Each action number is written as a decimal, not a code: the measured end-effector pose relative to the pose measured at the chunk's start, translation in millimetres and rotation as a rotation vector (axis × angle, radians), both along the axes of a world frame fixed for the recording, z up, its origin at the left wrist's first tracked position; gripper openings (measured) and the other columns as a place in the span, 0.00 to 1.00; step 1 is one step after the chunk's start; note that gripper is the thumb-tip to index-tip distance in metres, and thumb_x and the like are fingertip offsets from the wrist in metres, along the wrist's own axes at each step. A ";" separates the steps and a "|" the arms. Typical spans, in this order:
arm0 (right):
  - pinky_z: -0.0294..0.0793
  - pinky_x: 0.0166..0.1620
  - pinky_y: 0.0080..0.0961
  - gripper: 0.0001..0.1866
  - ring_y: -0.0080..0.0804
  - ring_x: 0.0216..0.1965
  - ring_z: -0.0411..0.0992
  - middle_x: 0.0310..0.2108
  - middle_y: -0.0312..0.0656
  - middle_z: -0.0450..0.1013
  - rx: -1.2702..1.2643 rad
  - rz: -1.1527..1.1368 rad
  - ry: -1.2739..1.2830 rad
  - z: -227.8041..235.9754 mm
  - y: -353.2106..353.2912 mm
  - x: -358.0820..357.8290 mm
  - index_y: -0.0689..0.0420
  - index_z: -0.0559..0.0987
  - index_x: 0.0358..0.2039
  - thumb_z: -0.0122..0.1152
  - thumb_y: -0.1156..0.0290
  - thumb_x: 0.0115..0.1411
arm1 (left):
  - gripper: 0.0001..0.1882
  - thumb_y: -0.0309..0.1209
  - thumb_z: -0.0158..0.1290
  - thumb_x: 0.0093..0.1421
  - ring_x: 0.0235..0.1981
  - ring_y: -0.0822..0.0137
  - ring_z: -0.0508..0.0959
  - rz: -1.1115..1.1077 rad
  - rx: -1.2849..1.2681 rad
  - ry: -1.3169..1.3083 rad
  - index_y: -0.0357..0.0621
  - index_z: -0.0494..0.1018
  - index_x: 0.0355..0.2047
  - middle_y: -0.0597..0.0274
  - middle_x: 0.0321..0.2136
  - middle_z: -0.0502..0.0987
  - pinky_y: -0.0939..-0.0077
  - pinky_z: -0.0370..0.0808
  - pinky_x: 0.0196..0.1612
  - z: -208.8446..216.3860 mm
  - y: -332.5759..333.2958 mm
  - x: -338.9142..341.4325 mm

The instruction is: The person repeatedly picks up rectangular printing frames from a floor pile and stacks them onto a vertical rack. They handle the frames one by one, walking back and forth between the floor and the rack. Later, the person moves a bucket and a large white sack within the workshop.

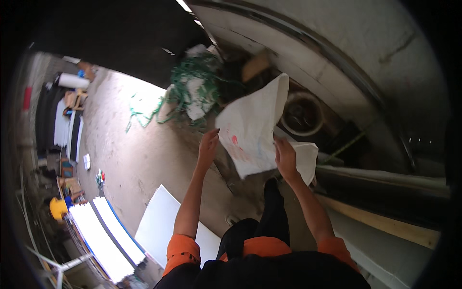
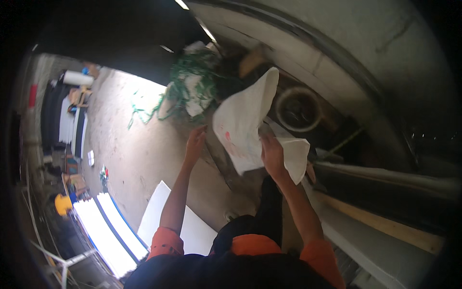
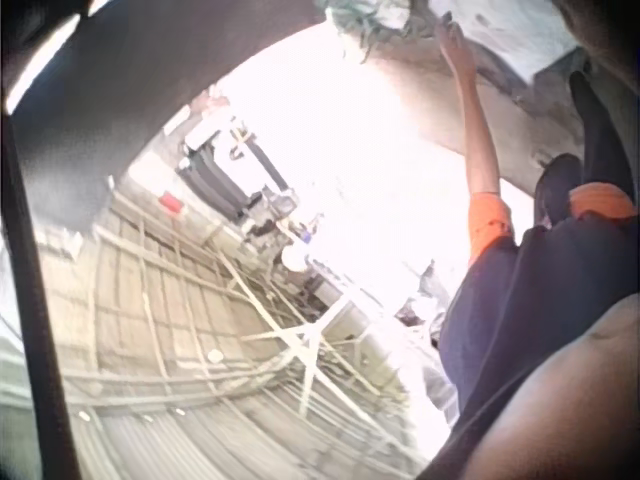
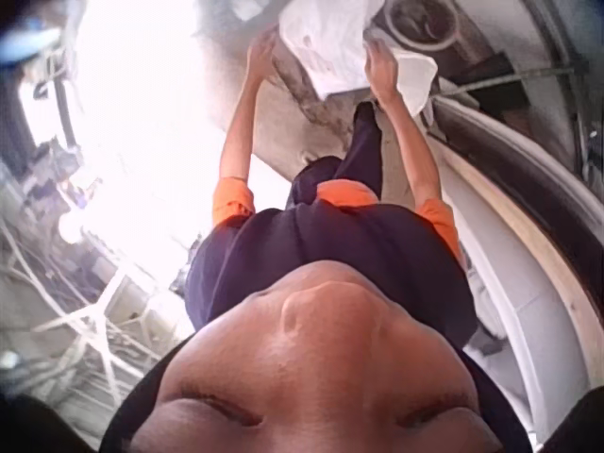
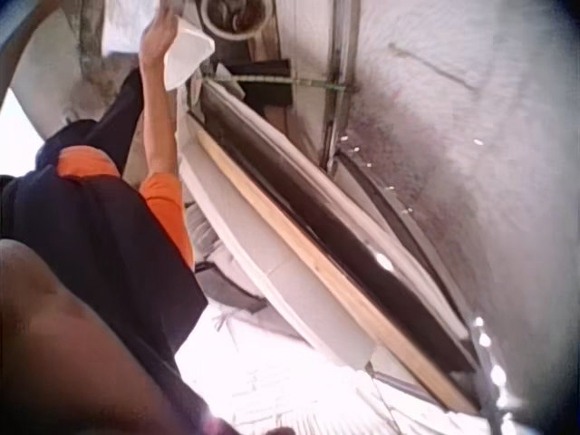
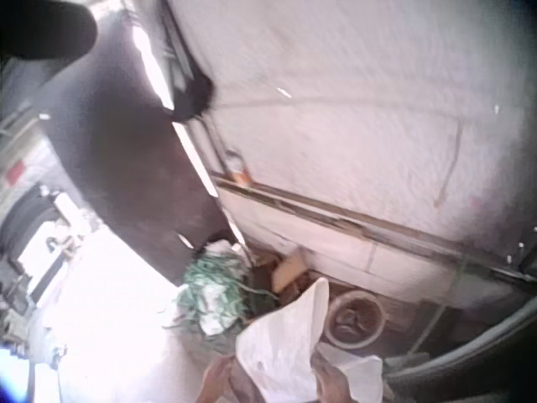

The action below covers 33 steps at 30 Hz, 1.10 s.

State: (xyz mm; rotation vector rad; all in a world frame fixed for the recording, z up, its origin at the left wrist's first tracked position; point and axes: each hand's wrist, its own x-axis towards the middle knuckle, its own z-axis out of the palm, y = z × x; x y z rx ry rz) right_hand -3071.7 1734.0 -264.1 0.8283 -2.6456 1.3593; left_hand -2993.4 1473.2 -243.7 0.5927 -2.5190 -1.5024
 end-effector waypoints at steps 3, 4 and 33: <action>0.65 0.30 0.35 0.21 0.43 0.26 0.65 0.28 0.47 0.66 -0.003 0.263 0.233 96.3 -40.7 54.9 0.61 0.70 0.41 0.48 0.85 0.43 | 0.15 0.32 0.43 0.59 0.43 0.69 0.69 0.203 0.147 0.121 0.40 0.65 0.45 0.60 0.41 0.69 0.77 0.66 0.43 67.9 -27.8 81.1; 0.66 0.31 0.33 0.24 0.41 0.26 0.65 0.27 0.45 0.66 -0.001 0.366 0.302 123.3 -53.0 75.9 0.59 0.70 0.43 0.49 0.83 0.41 | 0.17 0.36 0.42 0.60 0.44 0.68 0.68 0.241 0.245 0.180 0.41 0.63 0.47 0.60 0.42 0.68 0.75 0.68 0.44 86.7 -37.6 116.1; 0.70 0.31 0.29 0.26 0.37 0.26 0.68 0.27 0.41 0.67 -0.198 1.378 0.665 219.1 -569.6 476.8 0.55 0.71 0.44 0.50 0.82 0.39 | 0.37 0.21 0.40 0.54 0.39 0.67 0.66 1.136 0.424 0.785 0.61 0.32 0.56 0.55 0.43 0.57 0.68 0.70 0.42 186.4 -311.9 586.6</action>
